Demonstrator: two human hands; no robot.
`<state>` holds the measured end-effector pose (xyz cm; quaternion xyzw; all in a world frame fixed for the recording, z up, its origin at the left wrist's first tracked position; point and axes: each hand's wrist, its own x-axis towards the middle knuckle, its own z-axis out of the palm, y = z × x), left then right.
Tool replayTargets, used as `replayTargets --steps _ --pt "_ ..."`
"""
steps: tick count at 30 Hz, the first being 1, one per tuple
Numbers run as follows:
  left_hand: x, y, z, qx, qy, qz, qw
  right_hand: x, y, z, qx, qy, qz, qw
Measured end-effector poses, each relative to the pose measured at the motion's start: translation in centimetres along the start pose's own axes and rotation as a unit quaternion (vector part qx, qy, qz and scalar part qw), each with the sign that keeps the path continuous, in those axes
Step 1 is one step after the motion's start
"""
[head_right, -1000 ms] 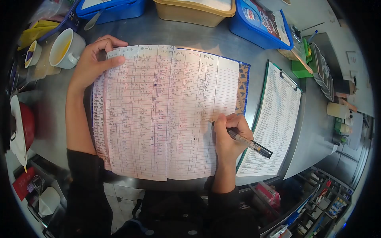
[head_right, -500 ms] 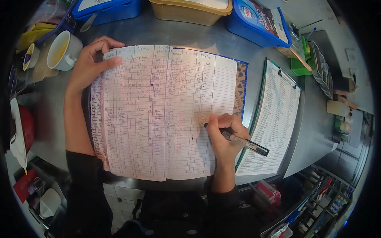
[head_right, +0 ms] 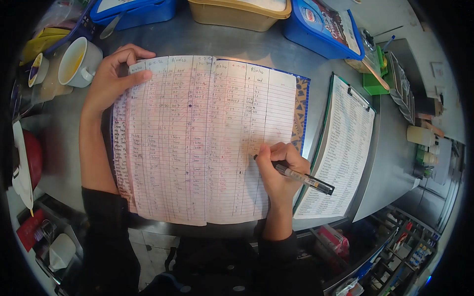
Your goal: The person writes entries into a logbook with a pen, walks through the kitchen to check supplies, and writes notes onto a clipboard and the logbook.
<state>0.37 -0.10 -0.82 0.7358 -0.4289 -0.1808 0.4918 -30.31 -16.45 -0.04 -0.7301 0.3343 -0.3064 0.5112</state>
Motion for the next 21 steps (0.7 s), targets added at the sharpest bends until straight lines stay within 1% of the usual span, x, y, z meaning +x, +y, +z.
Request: replayTargets --steps 1,3,6,10,12,16,21 --pt "0.01 -0.04 -0.05 0.0 0.0 0.0 1.0 0.02 -0.06 0.15 0.0 0.0 0.0 1.0" --pt "-0.02 -0.11 -0.02 -0.014 0.001 -0.005 1.0 0.05 -0.26 0.44 0.014 0.034 0.008 0.999" --pt "-0.07 0.17 0.04 -0.013 0.001 -0.006 1.0 0.02 0.05 0.3 -0.003 0.026 0.0 1.0" --pt "-0.08 -0.02 0.06 -0.015 0.002 -0.004 1.0 0.04 0.01 0.26 0.007 0.036 0.004 0.999" --pt "-0.07 0.09 0.09 -0.024 0.002 -0.013 1.0 0.04 0.13 0.19 0.003 0.018 -0.007 1.0" --pt "-0.07 0.03 0.15 -0.02 0.003 -0.011 1.0 0.07 0.13 0.21 0.017 0.036 0.008 0.999" --pt "-0.05 0.05 0.13 -0.032 0.003 -0.018 0.999 0.07 -0.02 0.24 -0.011 0.027 -0.019 0.999"
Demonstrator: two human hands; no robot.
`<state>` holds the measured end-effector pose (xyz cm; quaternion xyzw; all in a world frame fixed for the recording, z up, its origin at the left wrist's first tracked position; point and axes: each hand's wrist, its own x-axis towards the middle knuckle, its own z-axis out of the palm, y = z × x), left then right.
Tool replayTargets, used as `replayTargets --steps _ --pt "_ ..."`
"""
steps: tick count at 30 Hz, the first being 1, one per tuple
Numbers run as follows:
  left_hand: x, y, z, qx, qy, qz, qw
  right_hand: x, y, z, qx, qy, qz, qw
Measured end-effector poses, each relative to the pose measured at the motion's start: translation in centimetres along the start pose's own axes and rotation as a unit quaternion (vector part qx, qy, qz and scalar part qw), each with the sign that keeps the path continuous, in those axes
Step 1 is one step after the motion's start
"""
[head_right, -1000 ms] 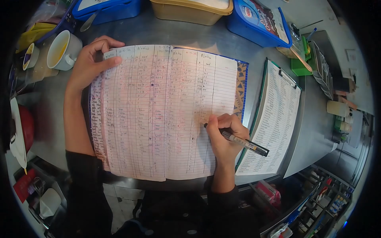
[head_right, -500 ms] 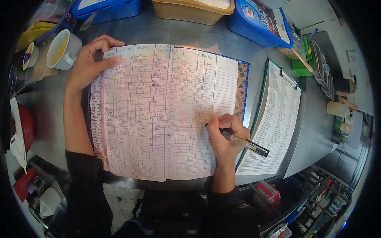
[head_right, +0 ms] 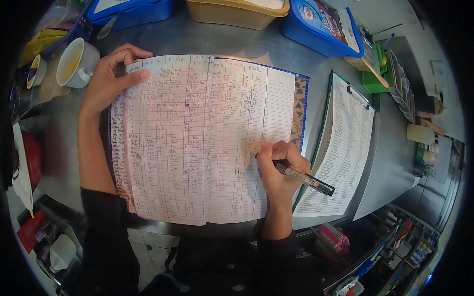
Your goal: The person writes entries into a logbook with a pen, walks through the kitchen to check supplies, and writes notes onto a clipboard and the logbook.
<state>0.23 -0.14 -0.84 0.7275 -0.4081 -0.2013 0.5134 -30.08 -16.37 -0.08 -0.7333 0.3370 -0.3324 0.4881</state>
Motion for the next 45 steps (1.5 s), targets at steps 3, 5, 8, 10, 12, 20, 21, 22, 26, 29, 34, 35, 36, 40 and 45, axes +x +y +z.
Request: replayTargets --steps 3,5,8,10,12,20,21,22,26,29,34,35,36,40,45 --pt "0.03 -0.14 -0.1 0.013 -0.001 0.006 1.0 0.12 -0.07 0.06 0.018 0.015 0.003 1.0" --pt "0.02 -0.16 -0.09 0.006 -0.003 0.006 1.0 0.14 0.24 0.05 0.01 0.016 0.002 1.0" --pt "0.05 -0.12 -0.08 0.002 -0.005 0.007 1.0 0.03 0.05 0.0 0.0 0.013 0.003 1.0" --pt "0.07 -0.17 -0.09 0.004 -0.004 0.007 1.0 0.05 0.09 -0.04 -0.003 0.009 0.007 1.0" --pt "0.05 -0.31 -0.07 0.007 0.0 0.013 1.0 0.04 0.48 -0.18 -0.003 0.009 -0.009 1.0" --pt "0.01 -0.19 -0.29 0.01 -0.015 0.007 1.0 0.02 0.09 0.05 0.012 0.029 -0.005 0.999" --pt "0.01 -0.16 -0.39 0.02 -0.028 0.002 0.999 0.04 0.03 0.07 0.002 0.021 -0.007 1.0" --pt "0.03 -0.12 -0.41 0.02 -0.028 0.002 0.999 0.05 0.08 0.08 0.002 0.021 -0.007 1.0" --pt "0.01 -0.15 -0.11 0.015 -0.014 0.005 1.0 0.01 0.22 -0.11 0.011 0.025 -0.004 1.0" --pt "0.0 -0.07 -0.27 0.013 -0.012 0.003 1.0 0.04 0.43 -0.07 0.017 0.032 0.0 0.999" --pt "-0.01 -0.05 -0.04 0.001 0.003 0.007 1.0 0.01 -0.11 -0.02 0.018 0.02 0.012 1.0" --pt "-0.01 -0.06 -0.09 0.008 0.003 0.009 1.0 0.01 -0.12 0.02 0.019 0.025 0.019 0.999" --pt "-0.02 -0.08 -0.1 0.016 0.003 0.012 1.0 -0.02 -0.11 0.03 0.02 0.03 0.026 0.999" --pt "-0.05 0.11 -0.48 0.056 0.002 0.032 0.998 -0.14 0.37 -0.24 0.006 0.008 -0.034 0.999" --pt "0.17 -0.46 -0.42 0.06 0.009 0.091 0.994 -0.06 0.43 -0.5 -0.058 -0.01 -0.063 0.996"
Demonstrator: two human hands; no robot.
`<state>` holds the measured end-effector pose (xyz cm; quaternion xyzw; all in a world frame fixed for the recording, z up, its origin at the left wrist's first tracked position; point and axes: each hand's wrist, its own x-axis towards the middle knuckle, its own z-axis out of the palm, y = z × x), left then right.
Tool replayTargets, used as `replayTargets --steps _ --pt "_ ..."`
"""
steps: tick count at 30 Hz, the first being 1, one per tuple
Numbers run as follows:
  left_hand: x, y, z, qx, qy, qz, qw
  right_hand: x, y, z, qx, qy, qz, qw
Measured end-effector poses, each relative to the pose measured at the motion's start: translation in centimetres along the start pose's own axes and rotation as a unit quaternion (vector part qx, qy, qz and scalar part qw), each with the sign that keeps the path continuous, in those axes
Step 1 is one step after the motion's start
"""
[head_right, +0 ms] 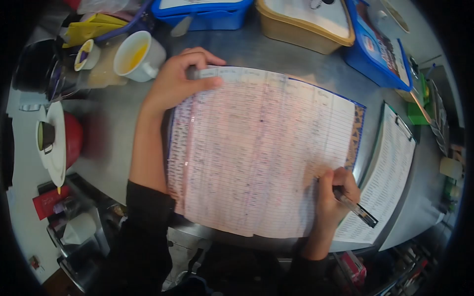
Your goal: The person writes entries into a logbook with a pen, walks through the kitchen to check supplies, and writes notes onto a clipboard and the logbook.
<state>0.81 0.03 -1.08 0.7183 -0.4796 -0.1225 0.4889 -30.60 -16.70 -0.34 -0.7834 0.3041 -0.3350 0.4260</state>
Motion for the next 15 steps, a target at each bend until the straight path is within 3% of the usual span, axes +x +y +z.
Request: replayTargets --steps 15 --pt "-0.1 -0.1 0.1 -0.008 -0.006 -0.031 0.999 -1.0 0.3 0.3 0.023 0.038 0.008 0.999"
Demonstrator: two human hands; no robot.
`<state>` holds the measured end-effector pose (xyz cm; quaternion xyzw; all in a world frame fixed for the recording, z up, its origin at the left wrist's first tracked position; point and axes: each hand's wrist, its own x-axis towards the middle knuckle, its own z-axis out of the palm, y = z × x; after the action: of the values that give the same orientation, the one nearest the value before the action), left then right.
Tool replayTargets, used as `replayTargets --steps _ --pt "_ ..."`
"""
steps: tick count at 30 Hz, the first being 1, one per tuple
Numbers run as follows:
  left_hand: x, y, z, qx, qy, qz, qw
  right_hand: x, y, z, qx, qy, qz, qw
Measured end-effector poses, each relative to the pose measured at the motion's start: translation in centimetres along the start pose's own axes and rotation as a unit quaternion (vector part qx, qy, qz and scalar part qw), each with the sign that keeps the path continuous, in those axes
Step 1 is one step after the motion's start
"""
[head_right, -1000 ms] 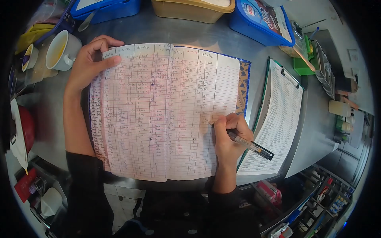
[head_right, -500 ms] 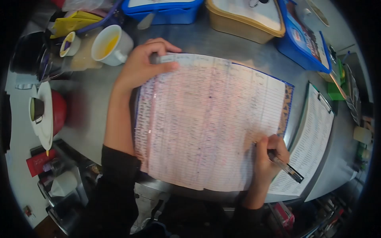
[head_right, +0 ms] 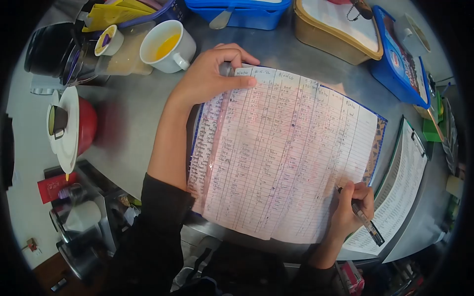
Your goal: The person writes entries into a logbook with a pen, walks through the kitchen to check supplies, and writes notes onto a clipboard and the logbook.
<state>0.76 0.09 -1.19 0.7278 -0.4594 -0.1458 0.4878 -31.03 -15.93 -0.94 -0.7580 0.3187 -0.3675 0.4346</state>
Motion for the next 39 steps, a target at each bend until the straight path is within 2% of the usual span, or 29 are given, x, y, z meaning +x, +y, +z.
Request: replayTargets --steps 11,14,16,18,19,20,23,30,32,38,39 --pt "-0.1 0.1 -0.2 0.0 -0.007 -0.001 1.0 0.0 0.2 0.1 0.011 0.0 -0.012 1.0" --pt "-0.1 0.0 -0.1 -0.015 -0.004 0.001 1.0 0.0 -0.3 -0.2 0.0 0.009 0.015 1.0" --pt "-0.1 -0.3 -0.1 0.004 -0.005 0.011 1.0 0.1 -2.2 0.0 0.066 0.035 0.104 0.992" --pt "-0.1 -0.2 -0.2 -0.001 -0.002 0.013 1.0 -1.2 -4.6 0.7 0.036 0.012 0.074 0.997" --pt "-0.1 -0.1 -0.2 -0.005 -0.004 0.012 1.0 -2.4 -4.5 0.8 0.022 -0.042 0.022 0.999" --pt "-0.2 -0.1 -0.2 -0.01 -0.006 0.014 1.0 -1.9 -5.1 1.1 -0.053 -0.193 -0.133 0.971" --pt "0.0 -0.3 -0.2 0.005 -0.019 0.008 1.0 -2.9 -6.8 3.8 -0.11 -0.309 -0.224 0.918" --pt "0.0 0.2 -0.3 -0.013 -0.023 0.006 1.0 -3.6 -6.6 4.2 -0.162 -0.316 -0.209 0.911" --pt "0.0 0.3 -0.2 -0.02 -0.023 0.0 1.0 -3.5 -6.0 3.5 -0.14 -0.27 -0.184 0.935" --pt "-0.1 0.8 -0.2 -0.013 -0.018 -0.027 0.999 -2.6 -4.3 0.1 -0.182 -0.198 -0.172 0.948" --pt "-0.1 0.8 -0.2 -0.017 -0.018 -0.025 0.999 -2.6 -3.9 -0.4 -0.178 -0.184 -0.145 0.956"
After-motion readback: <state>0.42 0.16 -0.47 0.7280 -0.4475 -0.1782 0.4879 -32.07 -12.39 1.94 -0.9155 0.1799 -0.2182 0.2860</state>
